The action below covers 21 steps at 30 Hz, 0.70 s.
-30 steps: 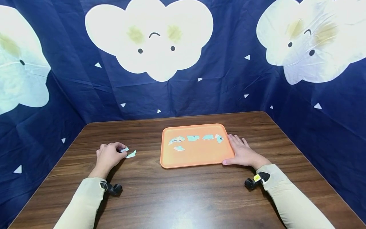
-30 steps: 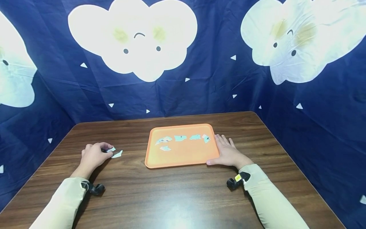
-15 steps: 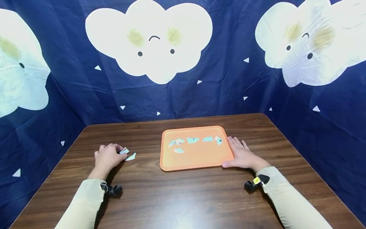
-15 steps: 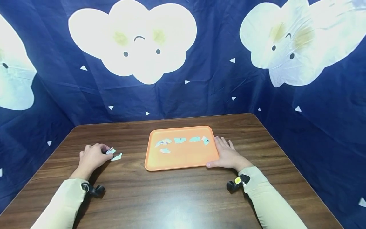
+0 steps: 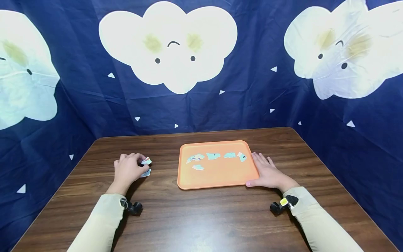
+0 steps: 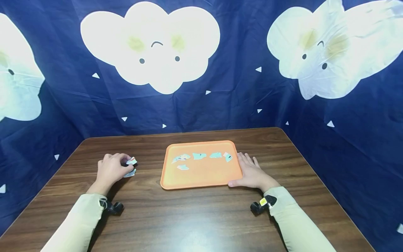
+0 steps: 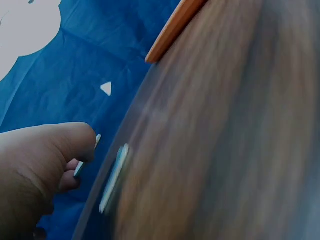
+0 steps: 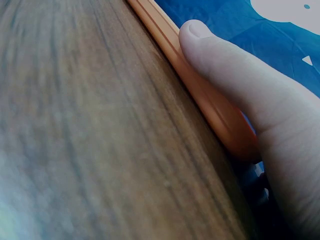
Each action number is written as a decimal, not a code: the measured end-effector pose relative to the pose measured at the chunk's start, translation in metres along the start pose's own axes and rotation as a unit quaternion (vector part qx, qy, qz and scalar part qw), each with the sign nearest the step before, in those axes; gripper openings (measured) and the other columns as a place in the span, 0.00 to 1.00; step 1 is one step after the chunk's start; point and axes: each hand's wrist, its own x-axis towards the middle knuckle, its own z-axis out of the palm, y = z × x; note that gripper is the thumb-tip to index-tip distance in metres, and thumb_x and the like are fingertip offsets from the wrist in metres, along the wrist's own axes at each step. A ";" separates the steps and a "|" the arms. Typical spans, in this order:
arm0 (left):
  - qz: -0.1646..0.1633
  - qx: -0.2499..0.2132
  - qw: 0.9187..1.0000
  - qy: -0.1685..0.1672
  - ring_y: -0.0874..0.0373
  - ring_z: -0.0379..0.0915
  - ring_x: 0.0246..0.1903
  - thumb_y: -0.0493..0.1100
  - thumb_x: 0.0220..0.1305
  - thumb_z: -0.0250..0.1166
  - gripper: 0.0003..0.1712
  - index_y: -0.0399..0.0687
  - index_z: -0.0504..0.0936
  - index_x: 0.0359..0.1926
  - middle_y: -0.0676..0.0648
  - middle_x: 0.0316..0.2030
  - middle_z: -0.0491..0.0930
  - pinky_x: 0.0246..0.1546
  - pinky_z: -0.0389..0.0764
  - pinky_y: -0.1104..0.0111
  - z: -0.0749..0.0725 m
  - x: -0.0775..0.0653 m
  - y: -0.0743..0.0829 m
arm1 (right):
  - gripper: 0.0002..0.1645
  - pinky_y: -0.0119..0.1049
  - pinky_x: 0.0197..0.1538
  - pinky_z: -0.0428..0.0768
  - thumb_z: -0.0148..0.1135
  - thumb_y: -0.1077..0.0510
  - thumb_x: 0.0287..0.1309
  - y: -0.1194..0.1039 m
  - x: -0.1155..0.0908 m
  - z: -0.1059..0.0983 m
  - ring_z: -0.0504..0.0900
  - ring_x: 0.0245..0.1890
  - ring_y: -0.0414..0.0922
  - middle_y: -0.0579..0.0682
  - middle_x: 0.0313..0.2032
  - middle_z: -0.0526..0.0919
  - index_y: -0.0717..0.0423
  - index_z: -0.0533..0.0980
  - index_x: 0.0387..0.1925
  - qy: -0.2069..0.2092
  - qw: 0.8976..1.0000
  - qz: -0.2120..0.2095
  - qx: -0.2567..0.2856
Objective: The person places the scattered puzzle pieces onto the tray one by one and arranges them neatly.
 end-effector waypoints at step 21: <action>0.092 -0.080 0.992 0.019 0.48 0.65 0.45 0.51 0.45 0.71 0.16 0.54 0.86 0.38 0.53 0.35 0.81 0.52 0.60 0.46 0.030 0.015 0.104 | 0.79 0.67 0.72 0.38 0.69 0.25 0.45 0.005 0.003 0.003 0.42 0.77 0.68 0.70 0.77 0.46 0.72 0.44 0.77 -0.003 1.000 -0.001 -0.001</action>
